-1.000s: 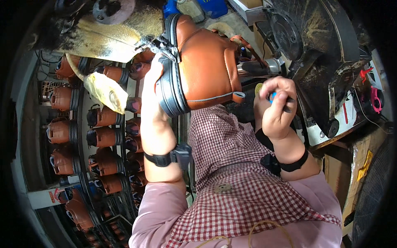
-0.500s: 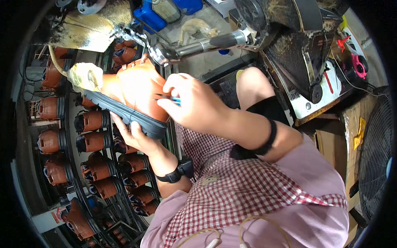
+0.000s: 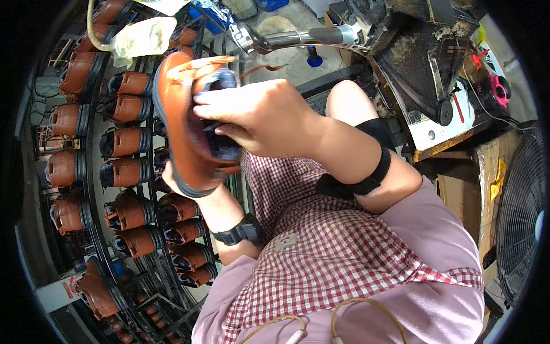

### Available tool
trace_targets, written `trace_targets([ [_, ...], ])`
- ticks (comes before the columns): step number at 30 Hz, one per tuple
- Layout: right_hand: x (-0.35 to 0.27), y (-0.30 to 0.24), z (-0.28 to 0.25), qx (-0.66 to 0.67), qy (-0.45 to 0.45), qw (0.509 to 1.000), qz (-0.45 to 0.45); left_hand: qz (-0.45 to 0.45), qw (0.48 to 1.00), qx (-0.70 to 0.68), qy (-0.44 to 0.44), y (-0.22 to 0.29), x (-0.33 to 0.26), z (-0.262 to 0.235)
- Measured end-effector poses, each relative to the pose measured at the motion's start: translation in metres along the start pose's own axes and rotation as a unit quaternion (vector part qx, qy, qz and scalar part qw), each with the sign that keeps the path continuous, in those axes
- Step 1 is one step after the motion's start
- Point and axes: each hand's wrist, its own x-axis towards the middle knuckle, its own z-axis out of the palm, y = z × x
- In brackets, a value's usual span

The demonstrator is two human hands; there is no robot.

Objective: Polishing and finishing leather shoes using an industrial rotary machine.

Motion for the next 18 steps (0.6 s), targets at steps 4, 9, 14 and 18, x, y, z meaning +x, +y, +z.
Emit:
trace_targets([
  [4, 0.010, 0.001, -0.001, -0.124, -0.177, 0.976, -0.003, 0.005, 0.998, -0.065, -0.005, 0.012, -0.021, -0.027],
  [9, -0.007, -0.017, 0.010, -0.082, -0.122, 0.989, 0.029, 0.061, 0.995, -0.007, 0.074, 0.031, -0.038, -0.026],
  [14, -0.043, -0.023, -0.006, -0.008, -0.192, 0.978, 0.079, 0.113, 0.973, 0.120, 0.164, 0.056, -0.081, -0.053],
  [18, -0.049, -0.017, -0.013, 0.045, -0.236, 0.967, 0.083, 0.085, 0.974, 0.127, 0.170, 0.081, -0.106, -0.046],
])
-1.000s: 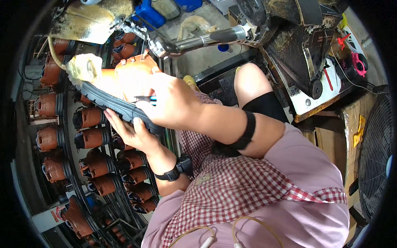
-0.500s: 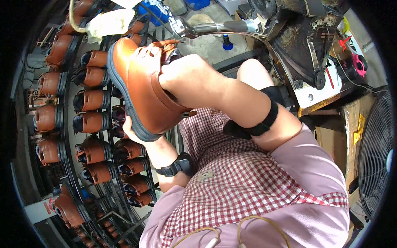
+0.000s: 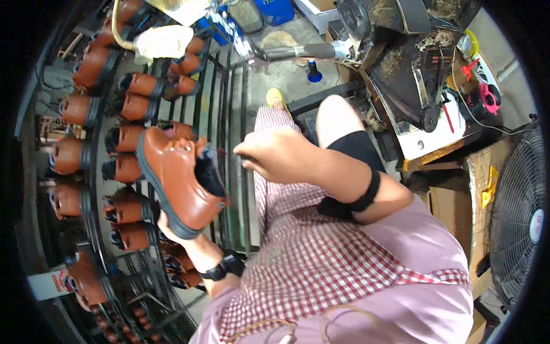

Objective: Polishing and finishing leather shoes using an industrial rotary machine.

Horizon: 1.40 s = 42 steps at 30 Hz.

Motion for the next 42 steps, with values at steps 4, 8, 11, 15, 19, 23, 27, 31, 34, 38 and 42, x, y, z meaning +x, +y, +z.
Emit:
trace_targets([
  [4, -0.009, -0.018, 0.010, -0.016, -0.060, 0.998, 0.026, 0.010, 0.995, -0.089, 0.034, 0.008, -0.012, -0.003],
  [8, -0.006, -0.030, 0.002, 0.016, -0.091, 0.996, 0.017, -0.009, 0.985, -0.139, -0.102, 0.039, -0.030, 0.012],
  [11, -0.016, -0.029, -0.001, -0.014, -0.102, 0.994, 0.039, 0.150, 0.985, 0.084, -0.006, 0.037, -0.039, 0.045],
  [15, -0.015, -0.038, -0.001, 0.016, -0.094, 0.995, 0.041, 0.244, 0.952, 0.136, -0.124, 0.074, -0.057, 0.053],
  [19, -0.009, -0.046, -0.002, 0.025, -0.096, 0.995, 0.009, 0.410, 0.908, 0.088, 0.011, 0.151, -0.058, 0.037],
  [23, -0.008, -0.053, -0.007, 0.044, -0.111, 0.993, 0.017, 0.188, 0.965, -0.181, -0.019, 0.205, -0.033, 0.046],
  [27, -0.011, -0.045, -0.007, 0.025, -0.107, 0.994, 0.014, 0.120, 0.925, -0.350, 0.083, 0.247, -0.001, 0.001],
  [31, -0.014, -0.037, -0.011, 0.021, -0.096, 0.995, 0.027, 0.285, 0.899, -0.293, 0.156, 0.259, 0.010, 0.008],
  [34, -0.016, -0.030, -0.008, 0.018, -0.075, 0.997, 0.024, 0.216, 0.953, -0.158, 0.144, 0.225, 0.022, 0.028],
  [38, -0.016, -0.025, -0.011, 0.025, -0.082, 0.996, 0.036, 0.306, 0.909, 0.015, 0.283, 0.225, 0.034, 0.043],
  [42, -0.018, -0.013, -0.018, 0.047, -0.090, 0.993, 0.067, 0.259, 0.925, 0.125, 0.247, 0.211, 0.043, 0.075],
])
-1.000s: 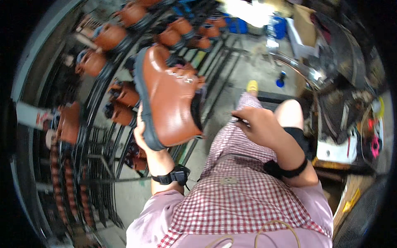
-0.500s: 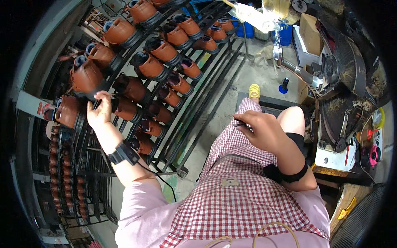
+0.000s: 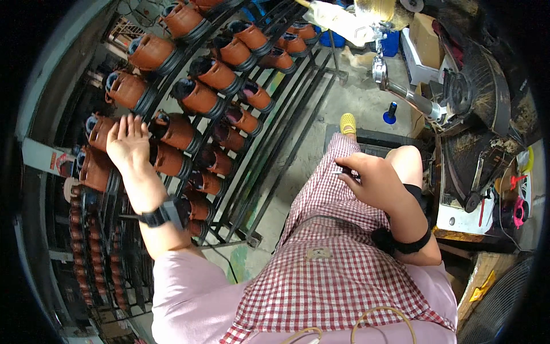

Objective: Polishing and finishing leather shoes using an industrial rotary machine.

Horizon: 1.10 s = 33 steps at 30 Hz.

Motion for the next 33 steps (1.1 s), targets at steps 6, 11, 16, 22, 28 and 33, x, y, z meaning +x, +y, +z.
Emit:
trace_targets([
  [6, 0.001, 0.015, -0.002, 0.035, 0.004, 0.999, -0.022, 0.598, 0.590, 0.537, 0.065, 0.012, 0.086, 0.042],
  [11, 0.003, 0.014, 0.004, 0.131, 0.028, 0.990, -0.033, 0.451, 0.494, 0.742, 0.030, 0.050, 0.116, 0.018],
  [16, -0.001, 0.014, 0.000, 0.367, -0.037, 0.923, 0.115, 0.662, 0.445, 0.518, -0.308, -0.047, -0.093, 0.073],
  [22, 0.007, 0.020, 0.017, 0.274, 0.091, 0.950, 0.116, 0.464, 0.506, 0.342, -0.641, -0.140, -0.223, 0.079],
  [28, -0.031, 0.048, -0.008, 0.435, 0.121, 0.841, 0.299, 0.367, 0.704, 0.221, -0.567, -0.202, -0.219, 0.087],
  [33, -0.017, 0.071, 0.000, 0.553, 0.187, 0.767, 0.266, -0.600, 0.715, -0.268, -0.239, -0.266, -0.228, 0.020],
])
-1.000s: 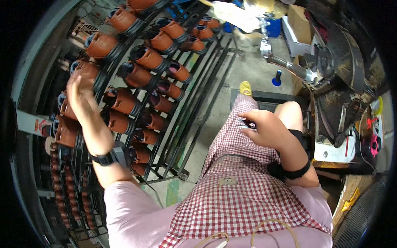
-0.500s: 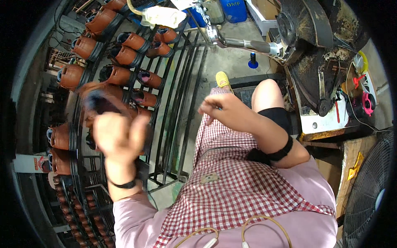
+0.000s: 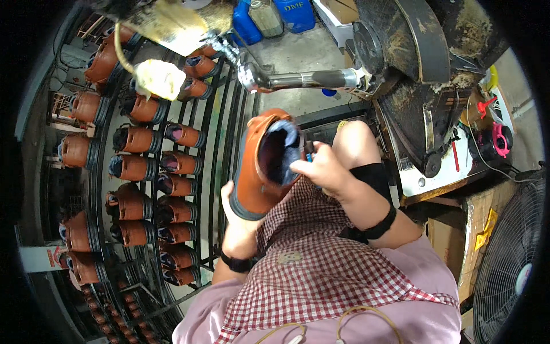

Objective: Polishing and finishing leather shoes using an industrial rotary machine.

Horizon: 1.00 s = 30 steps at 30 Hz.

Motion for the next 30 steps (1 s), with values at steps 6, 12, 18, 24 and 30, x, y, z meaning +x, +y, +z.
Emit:
trace_targets([
  [6, 0.065, -0.022, 0.011, -0.039, 0.125, 0.967, -0.221, 0.357, 0.885, 0.284, 0.090, 0.018, 0.037, 0.048],
  [12, 0.065, -0.086, 0.019, -0.138, 0.012, 0.943, -0.303, 0.333, 0.773, 0.539, 0.033, 0.051, 0.091, 0.119],
  [18, 0.054, -0.066, 0.006, -0.082, 0.038, 0.959, -0.269, 0.320, 0.741, 0.590, -0.012, 0.019, 0.106, 0.167],
  [24, 0.047, -0.070, 0.006, -0.107, 0.015, 0.954, -0.279, 0.310, 0.748, 0.585, -0.045, 0.026, 0.111, 0.157],
  [30, 0.047, -0.064, 0.006, -0.117, 0.073, 0.946, -0.293, 0.273, 0.826, 0.485, -0.090, 0.018, 0.110, 0.168],
])
